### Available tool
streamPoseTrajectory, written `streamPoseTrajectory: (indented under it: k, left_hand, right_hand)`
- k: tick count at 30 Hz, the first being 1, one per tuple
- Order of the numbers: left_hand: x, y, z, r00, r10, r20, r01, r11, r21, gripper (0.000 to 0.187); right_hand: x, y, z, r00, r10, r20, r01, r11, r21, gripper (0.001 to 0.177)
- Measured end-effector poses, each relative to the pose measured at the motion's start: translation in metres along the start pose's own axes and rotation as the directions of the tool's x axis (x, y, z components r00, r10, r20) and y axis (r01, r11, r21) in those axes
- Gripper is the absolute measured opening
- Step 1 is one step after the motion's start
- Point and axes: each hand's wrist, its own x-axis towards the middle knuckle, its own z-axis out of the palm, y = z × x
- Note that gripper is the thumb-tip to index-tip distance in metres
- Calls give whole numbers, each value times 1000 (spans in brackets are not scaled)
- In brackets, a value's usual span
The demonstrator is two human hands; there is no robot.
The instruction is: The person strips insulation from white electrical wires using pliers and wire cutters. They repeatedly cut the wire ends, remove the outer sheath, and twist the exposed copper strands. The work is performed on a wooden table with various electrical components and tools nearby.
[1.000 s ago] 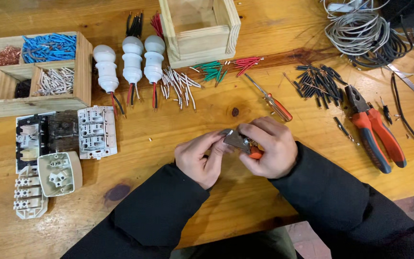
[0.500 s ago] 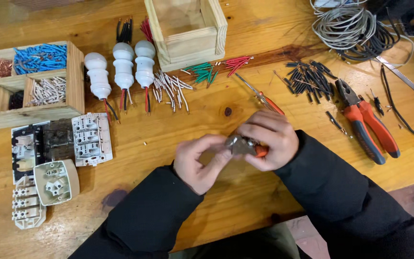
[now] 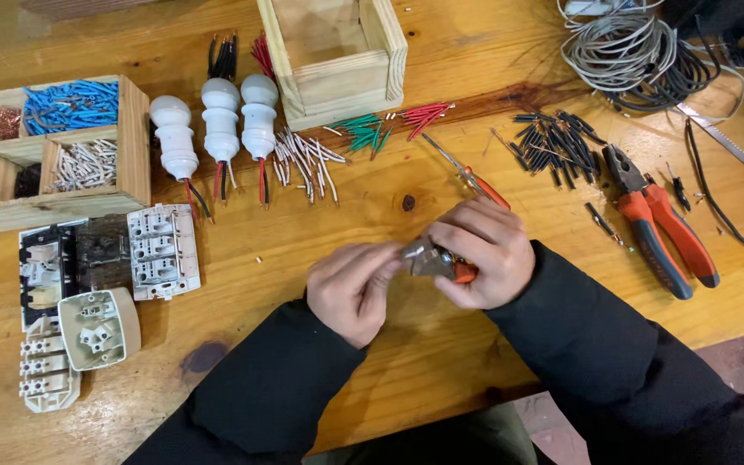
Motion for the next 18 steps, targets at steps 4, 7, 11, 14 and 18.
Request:
streamPoseTrajectory:
  k: [4,7,11,14,18]
  left_hand:
    - [2,7,-2,967,-150,204,228,866,-445,20]
    - [-11,5,0,849,-184,495,524,414,-745,16]
    - [3,7,-3,940,-177,293,333,673,-661,15]
    - [18,18,-5,999,-42,34,52,931,-361,22]
    - [17,12,-7,979,193,-72,-193,981,4,4]
  right_hand:
    - [8,-5,-4,999,-39,-18,40,994,99,38]
    - [5,-10,-4,1000,-10,4,9,979,202,40]
    - [3,-7,-2,1000,12,-12,-10,981,192,29]
    - [1,-1,0,1000,-12,-7,13,993,117,38]
    - [0,-4,2,999,-28,25,28,1000,1,48]
